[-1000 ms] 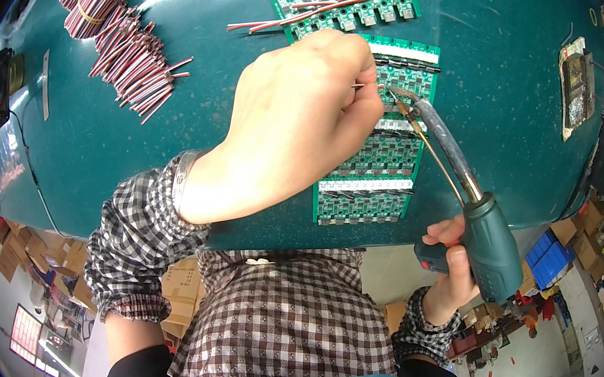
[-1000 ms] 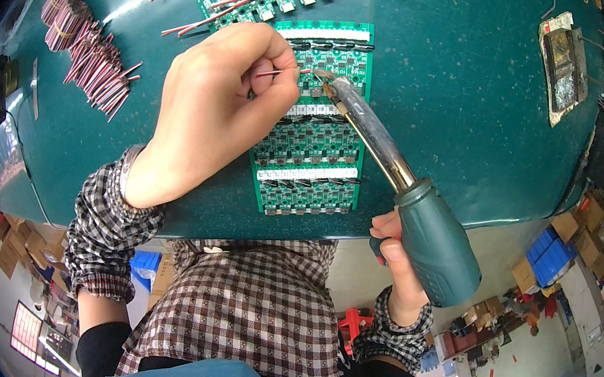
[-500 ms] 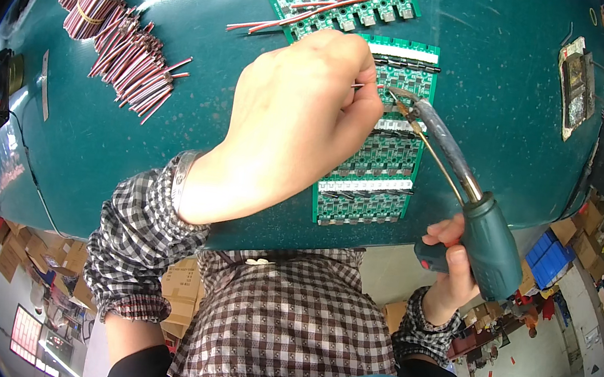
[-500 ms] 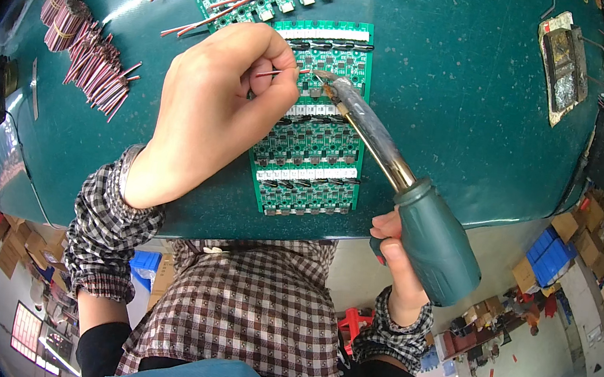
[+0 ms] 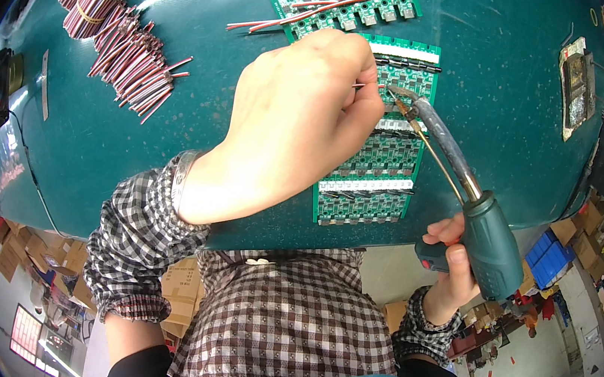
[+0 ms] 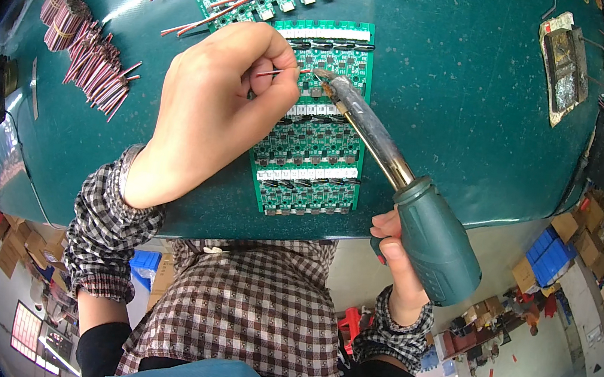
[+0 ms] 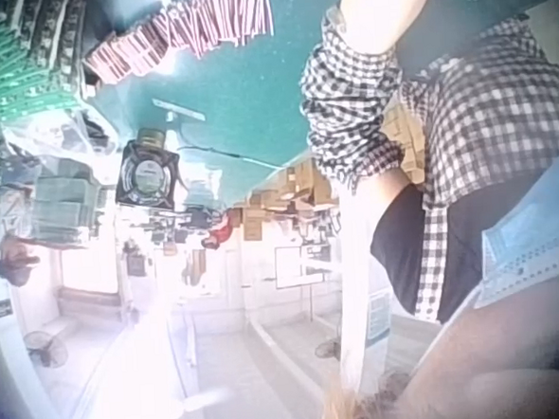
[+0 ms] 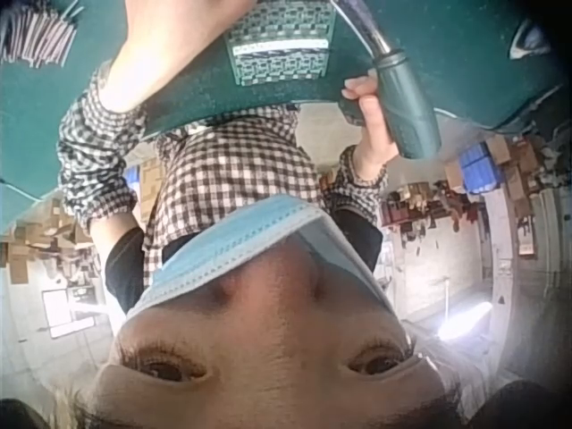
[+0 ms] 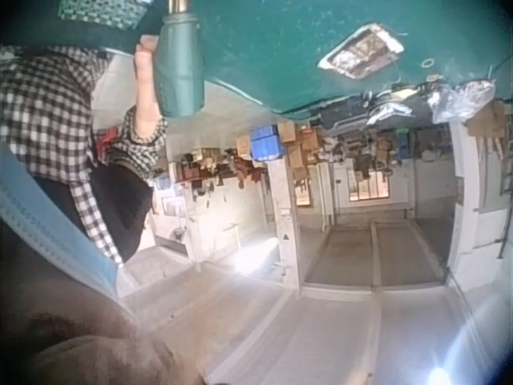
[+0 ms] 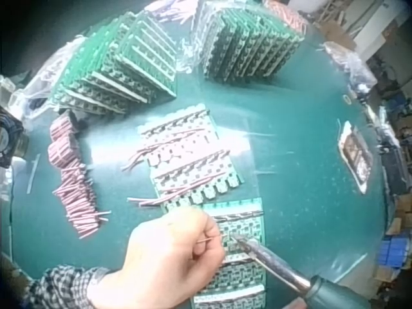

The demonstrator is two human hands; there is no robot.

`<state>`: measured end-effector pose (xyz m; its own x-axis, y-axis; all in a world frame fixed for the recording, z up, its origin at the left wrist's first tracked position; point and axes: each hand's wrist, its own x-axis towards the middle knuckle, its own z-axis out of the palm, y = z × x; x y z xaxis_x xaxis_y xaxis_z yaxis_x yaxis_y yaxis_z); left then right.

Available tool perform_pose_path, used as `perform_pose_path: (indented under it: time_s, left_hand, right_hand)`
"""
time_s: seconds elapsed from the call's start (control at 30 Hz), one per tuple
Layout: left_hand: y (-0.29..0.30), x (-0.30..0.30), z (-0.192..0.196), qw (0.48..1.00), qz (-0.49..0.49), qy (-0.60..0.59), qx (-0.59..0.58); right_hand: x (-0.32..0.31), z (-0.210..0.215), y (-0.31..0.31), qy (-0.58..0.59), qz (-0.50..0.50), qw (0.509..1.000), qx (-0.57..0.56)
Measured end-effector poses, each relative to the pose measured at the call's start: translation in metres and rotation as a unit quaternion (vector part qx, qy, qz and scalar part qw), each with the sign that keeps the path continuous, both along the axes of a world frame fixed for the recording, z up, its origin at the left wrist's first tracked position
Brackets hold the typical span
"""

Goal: The person solders wires onto LED strip components on a circuit board assembly using a soldering gun.

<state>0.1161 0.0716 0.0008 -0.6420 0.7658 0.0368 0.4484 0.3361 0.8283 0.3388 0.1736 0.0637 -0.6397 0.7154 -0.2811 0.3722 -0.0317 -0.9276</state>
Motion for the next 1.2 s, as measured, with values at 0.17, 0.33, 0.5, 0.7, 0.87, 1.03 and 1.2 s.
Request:
perform_pose_path:
  time_s: [0.17,0.33,0.5,0.7,0.87,1.03,1.2]
  left_hand:
    - [0.0,-0.0001,0.0003,1.0,0.0,-0.001,0.0]
    - [0.0002,0.0002,-0.0006,1.0,0.002,0.006,0.001]
    - [0.0006,0.0003,-0.0002,1.0,0.004,0.006,-0.002]
    - [0.0007,-0.0002,0.0015,1.0,0.004,0.006,-0.017]
    - [0.0008,0.0004,0.0036,1.0,0.006,0.001,-0.02]
    - [-0.0004,0.0011,0.0039,1.0,0.007,-0.001,-0.028]
    - [-0.001,0.0016,0.0042,0.999,0.005,0.003,-0.034]
  right_hand:
    - [0.0014,0.0002,-0.001,-0.013,-0.006,1.0,0.0]
    - [0.003,0.0014,0.0014,0.016,-0.009,1.0,0.009]
    - [0.0025,0.0018,0.0012,0.014,-0.012,1.0,0.008]
    - [0.0045,0.0001,0.0031,0.018,-0.01,1.0,0.004]
    - [0.0051,0.0008,0.0023,0.011,-0.018,1.0,-0.01]
    - [0.0038,0.0034,0.0018,0.007,-0.055,0.996,-0.067]
    - [0.0052,0.0024,0.0018,0.013,-0.046,0.996,-0.07]
